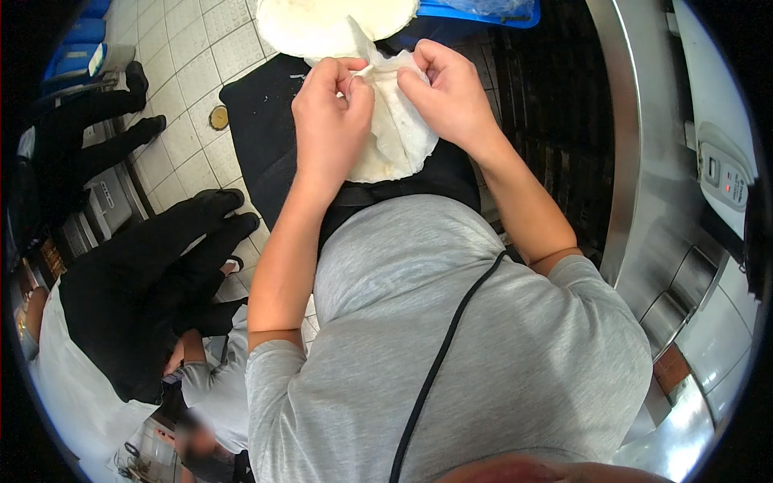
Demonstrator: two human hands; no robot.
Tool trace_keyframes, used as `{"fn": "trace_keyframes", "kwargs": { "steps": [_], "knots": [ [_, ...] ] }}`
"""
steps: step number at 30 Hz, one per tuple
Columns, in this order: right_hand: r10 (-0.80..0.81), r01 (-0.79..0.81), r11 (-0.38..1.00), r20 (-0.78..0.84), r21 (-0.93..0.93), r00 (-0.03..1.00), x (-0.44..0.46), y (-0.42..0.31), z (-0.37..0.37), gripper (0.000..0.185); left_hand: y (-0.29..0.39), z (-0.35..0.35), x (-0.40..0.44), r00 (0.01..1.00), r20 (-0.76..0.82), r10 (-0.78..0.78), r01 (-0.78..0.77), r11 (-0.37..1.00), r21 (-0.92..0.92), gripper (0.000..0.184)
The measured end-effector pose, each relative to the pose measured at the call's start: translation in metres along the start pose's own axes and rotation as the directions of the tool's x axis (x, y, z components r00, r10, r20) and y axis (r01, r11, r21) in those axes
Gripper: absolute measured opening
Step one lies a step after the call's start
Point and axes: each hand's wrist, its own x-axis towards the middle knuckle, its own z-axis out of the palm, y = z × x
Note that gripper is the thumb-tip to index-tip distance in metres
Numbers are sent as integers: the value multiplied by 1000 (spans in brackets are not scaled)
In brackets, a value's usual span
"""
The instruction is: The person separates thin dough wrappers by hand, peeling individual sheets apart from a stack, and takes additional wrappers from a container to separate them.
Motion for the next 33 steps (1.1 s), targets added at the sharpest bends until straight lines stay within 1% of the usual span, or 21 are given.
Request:
{"fn": "trace_keyframes", "kwargs": {
  "steps": [4,6,7,8,9,10,11,12,13,14,15,16,19,20,21,22,26,28,31,32,33],
  "knots": [
    [67,-68,994,-14,-88,998,-2,-14,0,26,10,0,-4,1000,-21,-18,19,996,84,10],
    [-31,33,999,-70,28,997,-3,-17,4,18,9,1,-6,1000,-17,20,-18,994,104,11],
    [-31,33,999,-71,28,997,-2,-18,4,18,9,1,-7,998,-14,59,-57,990,127,13],
    [-20,22,994,-19,104,1000,-2,-20,3,19,10,3,-7,998,-14,59,-57,990,127,13],
    [-13,7,984,33,178,999,-1,-22,1,20,11,5,-8,994,-15,112,-110,988,110,14],
    [-13,7,984,32,179,999,1,-25,-2,20,12,7,-8,986,-16,165,-163,982,92,16],
    [-13,9,999,78,45,997,3,-27,-7,23,13,7,-8,986,-16,166,-164,982,92,16],
    [-6,17,996,122,-90,992,5,-29,-9,29,13,7,-8,988,-16,155,-153,983,100,18],
    [-7,18,996,122,-90,992,4,-29,-10,29,14,6,-9,989,-17,144,-142,984,109,21],
    [11,-5,994,47,-114,999,3,-30,-10,30,15,6,-10,989,-18,146,-143,984,110,21],
    [26,-30,990,-28,-135,999,3,-30,-10,30,16,5,-12,997,-26,67,-64,995,82,20],
    [26,-30,990,-27,-134,999,3,-29,-11,30,15,4,-13,999,-31,-14,16,998,54,19],
    [104,-107,985,-32,-132,994,4,-24,-10,30,9,2,-14,999,-2,-40,40,997,61,17],
    [45,-50,993,-48,-110,998,3,-23,-8,24,9,3,-13,999,-1,-41,41,997,61,17],
    [-15,9,996,-67,-89,998,1,-23,-7,22,11,6,-12,999,-19,-47,46,998,-47,17],
    [-14,8,996,-68,-89,998,0,-24,-7,22,12,7,-11,998,-35,-55,49,987,-154,19],
    [-41,42,995,20,-94,999,-3,-33,-10,23,24,0,0,991,5,-131,130,972,-197,31],
    [-39,44,993,54,-112,998,-3,-33,-10,23,19,-7,8,994,75,-83,82,996,25,31],
    [-54,66,993,120,-101,991,-3,-32,-11,24,2,-13,13,993,114,-25,15,996,88,29],
    [-76,83,992,77,-99,994,-4,-30,-9,23,0,-11,11,993,116,-24,14,996,87,29],
    [-97,100,990,35,-96,995,-4,-30,-8,23,0,-8,9,998,49,-35,33,999,28,24]
  ]
}}
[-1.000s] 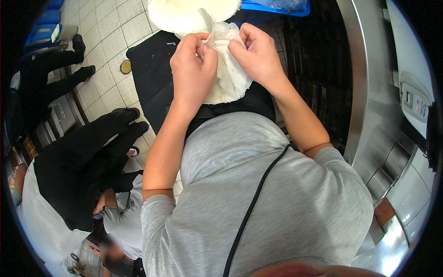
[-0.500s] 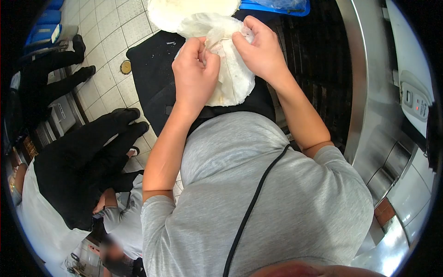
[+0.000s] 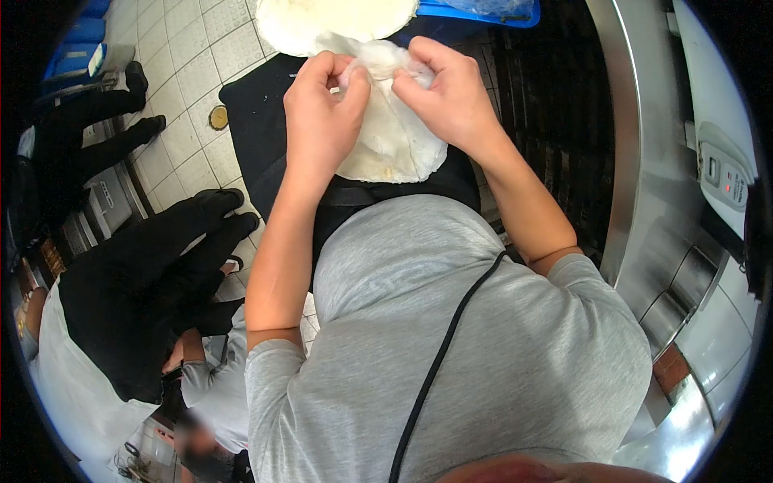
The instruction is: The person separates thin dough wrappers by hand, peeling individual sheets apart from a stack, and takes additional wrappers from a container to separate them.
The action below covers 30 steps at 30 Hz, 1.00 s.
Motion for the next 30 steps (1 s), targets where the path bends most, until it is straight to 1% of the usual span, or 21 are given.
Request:
{"fn": "trace_keyframes", "kwargs": {
  "steps": [1,2,4,5,7,8,9,10,12,13,15,16,18,20,21,23,25,26,28,29,30],
  "knots": [
    [0,0,1000,1,0,1000,0,-1,0,23,1,2,-2,998,-66,-17,13,998,-60,19],
    [43,-44,999,-23,-32,999,0,-3,0,21,4,4,-4,998,-68,-18,14,998,-60,19],
    [84,-87,994,-46,-64,995,0,-7,2,19,9,6,-7,993,-111,44,-41,999,33,15],
    [62,-63,998,-63,-9,996,0,-8,3,22,10,5,-9,993,-112,44,-40,999,33,15],
    [43,-39,998,-82,45,996,1,-9,1,26,10,6,-10,987,-93,132,-116,980,163,14],
    [-13,14,999,-30,47,999,2,-7,-1,26,10,6,-11,987,-92,132,-116,980,163,14],
    [-69,68,996,21,52,997,2,-6,-3,26,10,7,-12,980,-88,181,-166,974,157,13],
    [-69,68,996,21,52,997,4,-6,-5,26,10,8,-12,970,-84,229,-215,965,152,12],
    [-76,78,997,106,-18,991,8,-7,-10,31,13,10,-12,968,-85,234,-222,966,133,11],
    [-77,79,997,106,-18,991,9,-10,-11,31,14,11,-12,967,-87,239,-228,967,115,10],
    [5,7,993,99,-117,995,10,-17,-14,23,15,10,-13,970,-86,229,-219,970,108,9],
    [4,8,993,100,-117,995,10,-15,-11,23,15,10,-13,972,-83,218,-209,973,100,8],
    [-48,36,984,-66,-173,997,9,-8,-3,18,16,11,-14,973,-90,212,-202,974,106,8],
    [-86,70,983,-88,-170,992,8,-3,2,18,15,11,-14,974,-96,205,-194,975,111,8],
    [-125,105,980,-110,-168,986,7,-2,3,20,13,11,-14,982,-89,170,-161,982,98,9],
    [-120,104,981,-91,-165,989,7,-5,1,20,15,11,-15,988,-81,136,-129,988,85,11],
    [-114,102,982,-71,-161,991,8,-6,-2,20,25,9,-13,997,-65,-34,27,993,-112,20],
    [-111,105,984,-36,-143,993,8,-6,-4,21,27,8,-12,997,-65,-35,27,993,-112,20],
    [-110,109,986,-1,-124,994,9,-6,-5,22,28,6,-8,981,9,-192,191,965,-182,28],
    [-103,105,989,23,-101,994,9,-6,-5,23,27,4,-6,981,8,-192,190,965,-182,28],
    [-96,99,992,46,-78,994,9,-6,-5,24,25,2,-5,966,97,-240,256,944,-207,30]
  ]
}}
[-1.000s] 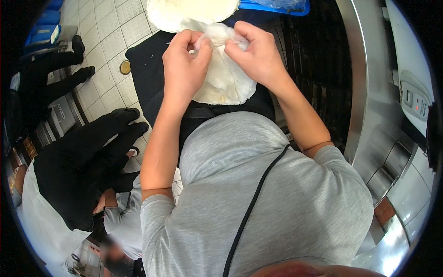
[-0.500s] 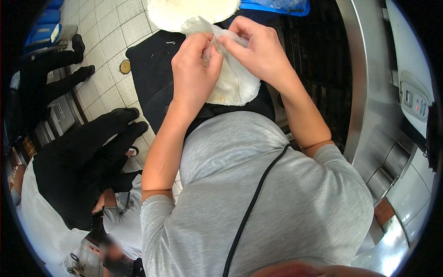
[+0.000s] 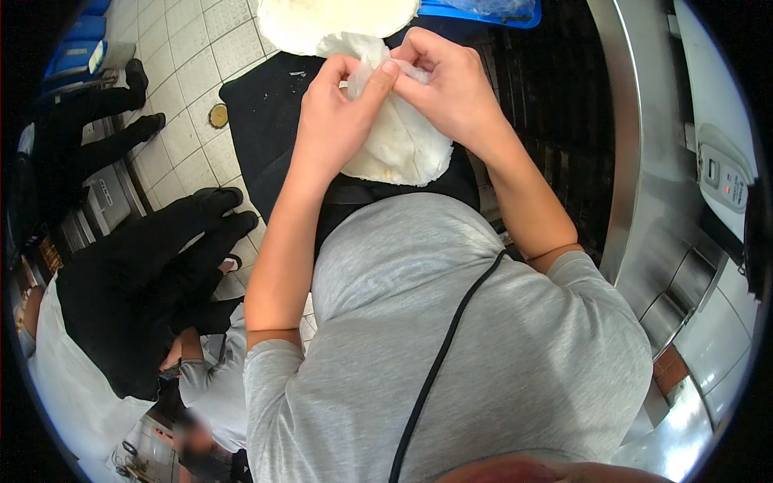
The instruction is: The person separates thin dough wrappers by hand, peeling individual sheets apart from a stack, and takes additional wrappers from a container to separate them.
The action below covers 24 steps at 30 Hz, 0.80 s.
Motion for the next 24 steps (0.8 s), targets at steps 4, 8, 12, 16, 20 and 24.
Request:
{"fn": "trace_keyframes", "kwargs": {
  "steps": [4,8,12,16,20,24],
  "knots": [
    [1,-1,1000,13,-2,1000,0,4,-1,22,-19,-12,8,993,110,-36,52,988,-148,32],
    [15,-19,999,-120,-27,993,0,11,3,28,-24,-8,5,978,-103,179,-157,969,193,24],
    [57,-56,998,-41,24,998,0,1,-2,40,-15,-1,0,962,-111,249,-223,953,207,18],
    [129,-129,992,38,-16,991,3,0,-5,38,-13,2,-2,923,-88,375,-337,897,286,17],
    [118,-118,993,38,-7,992,7,8,-6,30,-12,1,-3,912,-66,406,-378,890,254,13],
    [142,-138,989,-75,59,987,7,10,-3,25,-11,1,-6,960,-150,238,-201,953,225,15]
  ]
}}
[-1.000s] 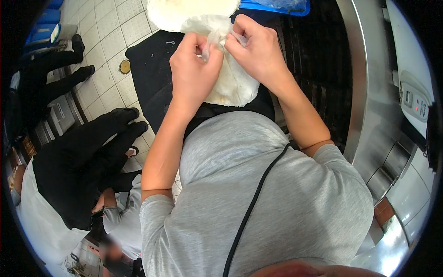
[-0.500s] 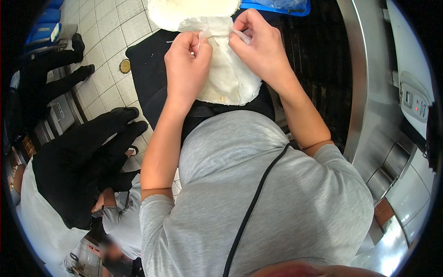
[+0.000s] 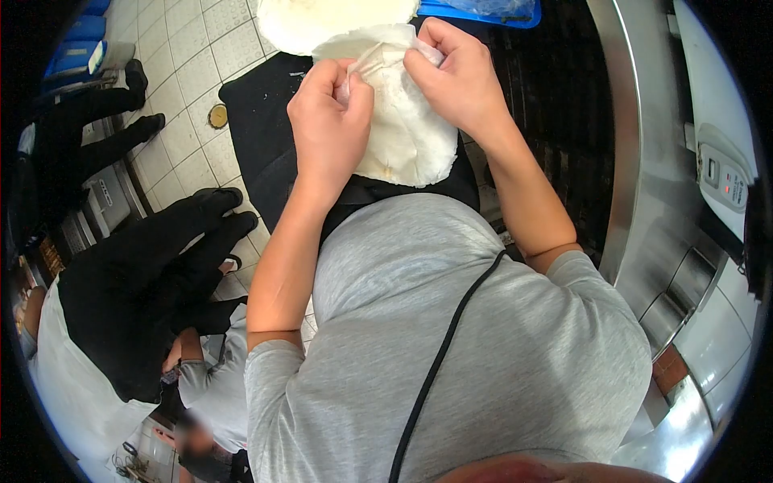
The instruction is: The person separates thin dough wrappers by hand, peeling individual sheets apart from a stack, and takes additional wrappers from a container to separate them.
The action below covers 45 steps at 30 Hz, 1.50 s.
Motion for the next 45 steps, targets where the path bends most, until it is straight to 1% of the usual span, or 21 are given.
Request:
{"fn": "trace_keyframes", "kwargs": {
  "steps": [6,8,11,14,16,18,20,21,23,25,27,28,31,33,35,37,39,41,42,44,45],
  "knots": [
    [-14,14,1000,34,19,999,-4,-5,1,25,-1,0,2,995,58,-76,85,982,-171,20],
    [-31,29,998,38,47,999,-5,-8,2,24,4,1,6,978,111,-179,208,910,-358,33],
    [-65,61,996,65,65,996,-6,-13,0,25,10,-6,13,949,214,-232,277,937,-213,36],
    [-93,87,995,101,57,991,-6,-17,-2,26,-3,-13,21,930,318,-182,244,955,-169,38],
    [-102,96,994,111,57,989,-6,-15,-2,27,-6,-16,22,940,283,-191,233,965,-123,36],
    [-88,88,996,-3,17,996,-7,-9,1,26,-9,-15,20,949,244,-198,223,972,-76,34],
    [-66,66,998,-8,15,998,-9,-15,1,28,-12,-9,16,999,9,49,-49,999,-17,34],
    [-42,42,999,-17,11,999,-9,-17,0,30,-10,-8,16,999,8,48,-48,999,-17,34],
    [-126,130,989,-49,70,991,-7,-16,3,31,-6,-6,15,951,-55,305,-298,949,106,26],
    [-208,218,968,-87,128,974,-6,-16,2,35,8,-7,10,963,-35,269,-265,960,90,22],
    [-110,109,994,59,8,992,-4,-20,-4,35,12,-7,9,972,-16,234,-232,970,73,18],
    [-110,109,994,59,7,992,-3,-18,-3,35,9,-8,10,961,-3,276,-275,958,84,16],
    [-116,101,986,112,130,987,4,-12,-1,33,4,-6,11,940,5,342,-342,936,80,13],
    [-36,1,990,253,138,967,5,-9,-6,29,5,-6,10,931,1,364,-363,929,65,13],
    [-28,7,995,210,100,977,6,-9,-6,30,9,-7,8,975,-12,222,-222,975,26,13],
    [-23,12,998,166,63,986,5,-6,-3,31,6,-5,7,979,-27,202,-201,979,22,13],
    [-78,81,977,-24,198,997,4,0,5,25,5,-5,6,983,-42,181,-180,983,18,13],
    [-79,87,973,-46,214,996,3,-5,8,23,6,-5,6,999,-29,19,-23,993,-119,16],
    [-81,95,969,-69,230,994,1,-10,8,23,8,-2,6,999,-28,20,-23,993,-119,16],
    [-63,73,969,-51,236,997,-1,-20,4,25,15,6,7,994,-42,-105,69,858,-510,21],
    [-46,52,969,-31,240,998,-2,-24,3,29,17,2,9,994,-43,-105,68,858,-509,21]
  ]
}}
